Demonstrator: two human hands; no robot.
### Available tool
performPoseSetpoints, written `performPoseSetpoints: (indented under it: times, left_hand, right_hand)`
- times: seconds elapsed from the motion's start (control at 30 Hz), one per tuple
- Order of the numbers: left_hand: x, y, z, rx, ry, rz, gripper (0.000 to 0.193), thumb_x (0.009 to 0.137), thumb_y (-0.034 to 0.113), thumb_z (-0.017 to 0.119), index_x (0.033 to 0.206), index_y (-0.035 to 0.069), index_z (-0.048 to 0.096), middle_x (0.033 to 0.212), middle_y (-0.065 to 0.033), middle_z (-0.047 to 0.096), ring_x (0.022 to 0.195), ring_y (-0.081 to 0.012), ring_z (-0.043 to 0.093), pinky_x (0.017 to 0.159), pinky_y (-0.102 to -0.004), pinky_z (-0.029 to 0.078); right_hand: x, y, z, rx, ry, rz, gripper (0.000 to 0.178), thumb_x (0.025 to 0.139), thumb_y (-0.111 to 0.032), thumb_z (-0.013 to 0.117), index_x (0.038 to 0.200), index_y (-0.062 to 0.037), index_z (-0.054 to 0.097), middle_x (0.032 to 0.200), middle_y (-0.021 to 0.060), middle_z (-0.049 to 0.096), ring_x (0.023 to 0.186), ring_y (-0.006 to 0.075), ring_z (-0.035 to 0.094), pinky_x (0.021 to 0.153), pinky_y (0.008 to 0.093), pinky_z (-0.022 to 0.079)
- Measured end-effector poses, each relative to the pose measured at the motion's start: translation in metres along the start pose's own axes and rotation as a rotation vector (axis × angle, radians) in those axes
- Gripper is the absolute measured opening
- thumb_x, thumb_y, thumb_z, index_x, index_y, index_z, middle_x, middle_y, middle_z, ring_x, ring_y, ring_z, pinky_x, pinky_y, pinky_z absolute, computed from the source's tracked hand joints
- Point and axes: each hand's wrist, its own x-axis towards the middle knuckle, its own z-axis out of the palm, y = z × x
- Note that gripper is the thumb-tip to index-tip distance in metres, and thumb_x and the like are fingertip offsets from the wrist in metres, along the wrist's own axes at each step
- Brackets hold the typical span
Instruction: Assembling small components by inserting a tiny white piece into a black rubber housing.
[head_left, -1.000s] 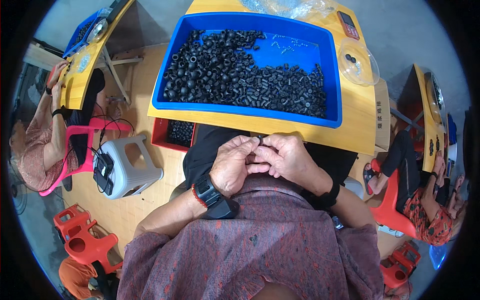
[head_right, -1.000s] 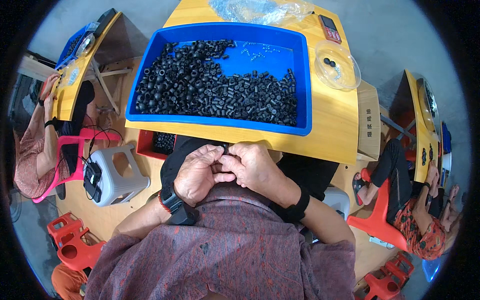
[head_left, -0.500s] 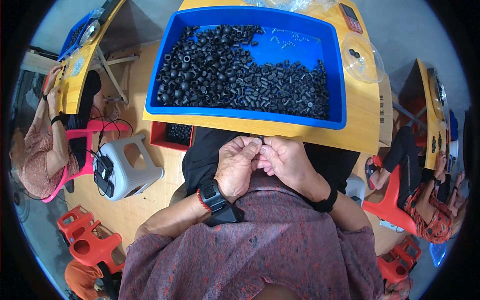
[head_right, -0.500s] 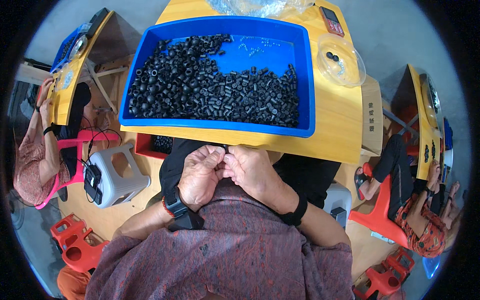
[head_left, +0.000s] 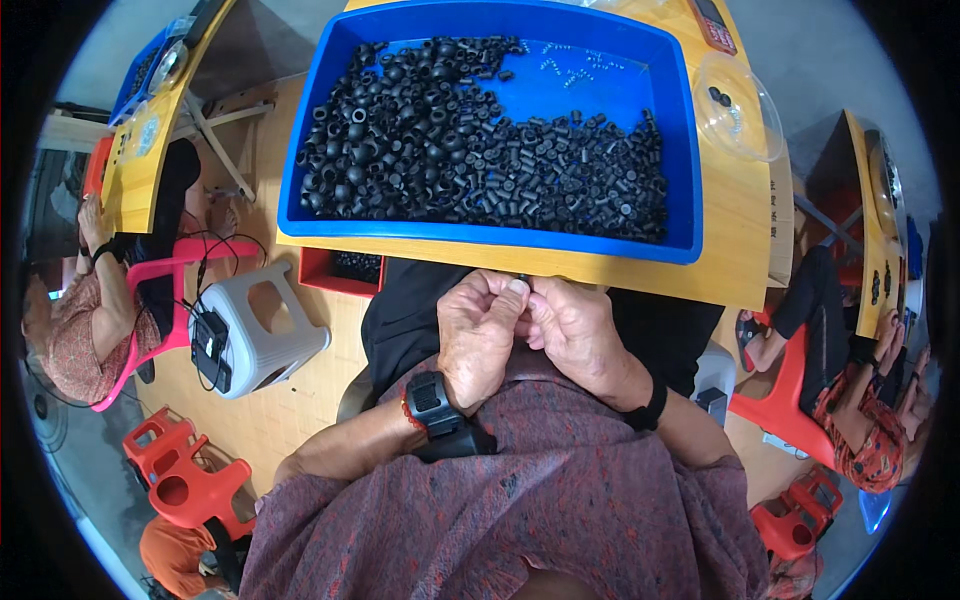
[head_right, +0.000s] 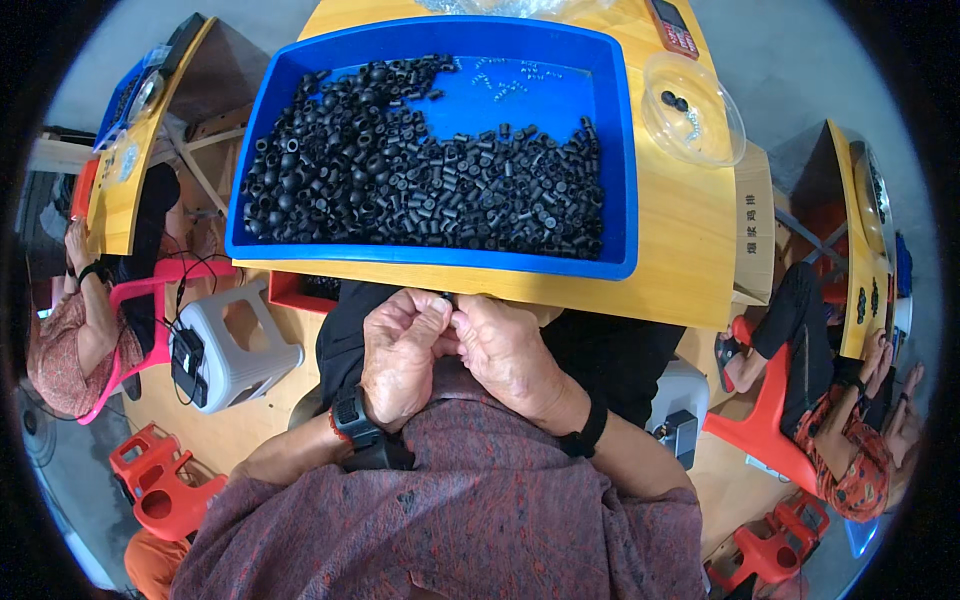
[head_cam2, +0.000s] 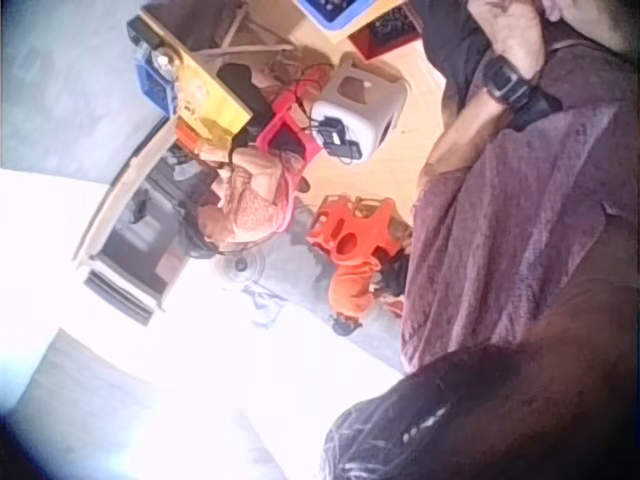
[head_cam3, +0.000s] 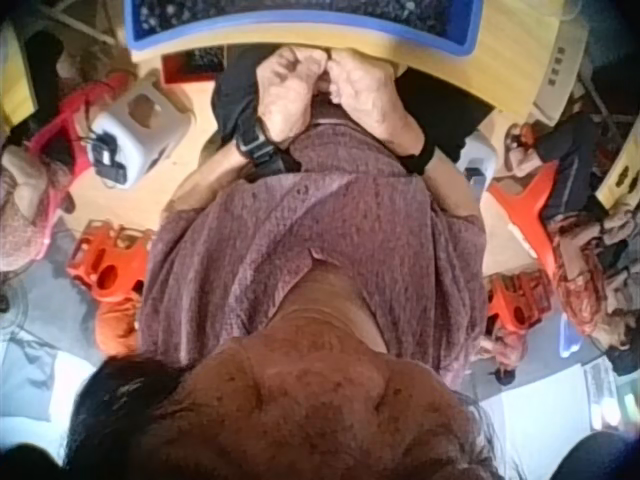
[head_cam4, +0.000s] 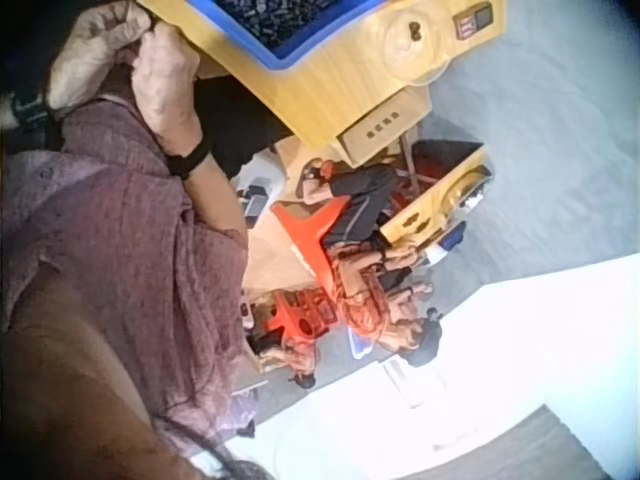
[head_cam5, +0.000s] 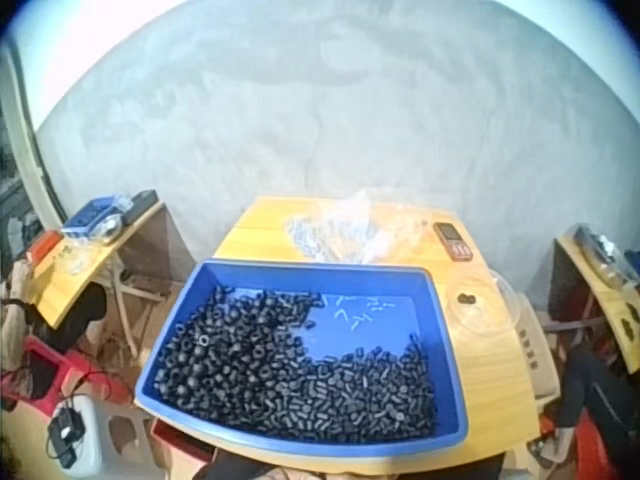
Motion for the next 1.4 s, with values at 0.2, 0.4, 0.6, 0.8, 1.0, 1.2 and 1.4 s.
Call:
performPoseSetpoints:
  times: [0.2,0.4,0.6,0.8,1.0,1.2,1.4]
  left_hand:
    - [0.001,0.001,0.005,0.037,0.064,0.025,0.013,0.106,0.006,0.059,0.098,-0.004,0.061,0.086,-0.0098,0.07,0.065,-0.0139,0.065,0.061,-0.0285,0.057]
    - [0.001,0.004,0.005,0.015,0.067,0.0,0.01,0.105,0.005,0.06,0.098,-0.003,0.062,0.086,-0.0094,0.07,0.065,-0.014,0.065,0.061,-0.029,0.057]
    - [0.003,0.004,0.002,-0.01,0.042,-0.005,0.012,0.105,0.004,0.059,0.097,-0.004,0.062,0.085,-0.0101,0.07,0.066,-0.0148,0.066,0.061,-0.0293,0.057]
    - [0.007,0.006,-0.016,0.001,-0.088,-0.094,0.012,0.105,0.009,0.061,0.107,-0.002,0.065,0.097,-0.0097,0.071,0.084,-0.02,0.071,0.075,-0.0356,0.063]
    - [0.015,0.006,-0.027,-0.149,-0.212,-0.175,0.01,0.106,0.007,0.059,0.107,-0.001,0.064,0.101,-0.0117,0.071,0.086,-0.0241,0.073,0.081,-0.0434,0.066]
    - [0.009,0.013,-0.031,-0.163,-0.341,-0.211,0.01,0.106,0.01,0.059,0.11,0.002,0.065,0.104,-0.0102,0.071,0.094,-0.0238,0.074,0.085,-0.0445,0.067]
    - [0.008,0.013,-0.026,-0.13,-0.359,-0.228,0.012,0.106,0.011,0.061,0.109,0.001,0.066,0.102,-0.0113,0.072,0.093,-0.0229,0.074,0.083,-0.0419,0.067]
  right_hand:
    - [-0.001,0.009,0.005,-0.048,0.048,-0.049,0.012,0.098,0.001,0.064,0.11,0.0,0.064,0.088,0.0158,0.067,0.08,0.0323,0.069,0.07,0.0405,0.055]
    - [-0.004,0.011,0.008,-0.105,0.096,-0.075,0.014,0.096,0.001,0.066,0.111,-0.0005,0.065,0.094,0.0193,0.068,0.089,0.0393,0.07,0.074,0.0435,0.055]
    - [-0.003,0.009,0.009,-0.15,0.109,-0.094,0.018,0.095,0.001,0.067,0.113,-0.0004,0.065,0.094,0.0191,0.069,0.087,0.0387,0.07,0.074,0.0432,0.055]
    - [0.004,0.002,0.0,-0.091,0.026,-0.093,0.015,0.095,0.003,0.067,0.109,0.0005,0.064,0.092,0.0176,0.069,0.082,0.0351,0.071,0.072,0.0409,0.055]
    - [0.009,-0.011,-0.009,-0.135,-0.051,-0.066,0.01,0.095,0.001,0.068,0.105,0.0022,0.067,0.086,0.0142,0.071,0.078,0.0248,0.071,0.068,0.036,0.056]
    - [0.002,-0.016,-0.013,-0.028,-0.077,0.195,0.009,0.093,-0.002,0.071,0.1,0.0032,0.071,0.081,0.0124,0.07,0.07,0.0208,0.068,0.064,0.0326,0.053]
    - [0.004,-0.02,-0.022,-0.113,-0.036,-0.051,0.014,0.092,-0.009,0.071,0.098,0.003,0.073,0.079,0.0155,0.071,0.065,0.0254,0.068,0.062,0.0361,0.053]
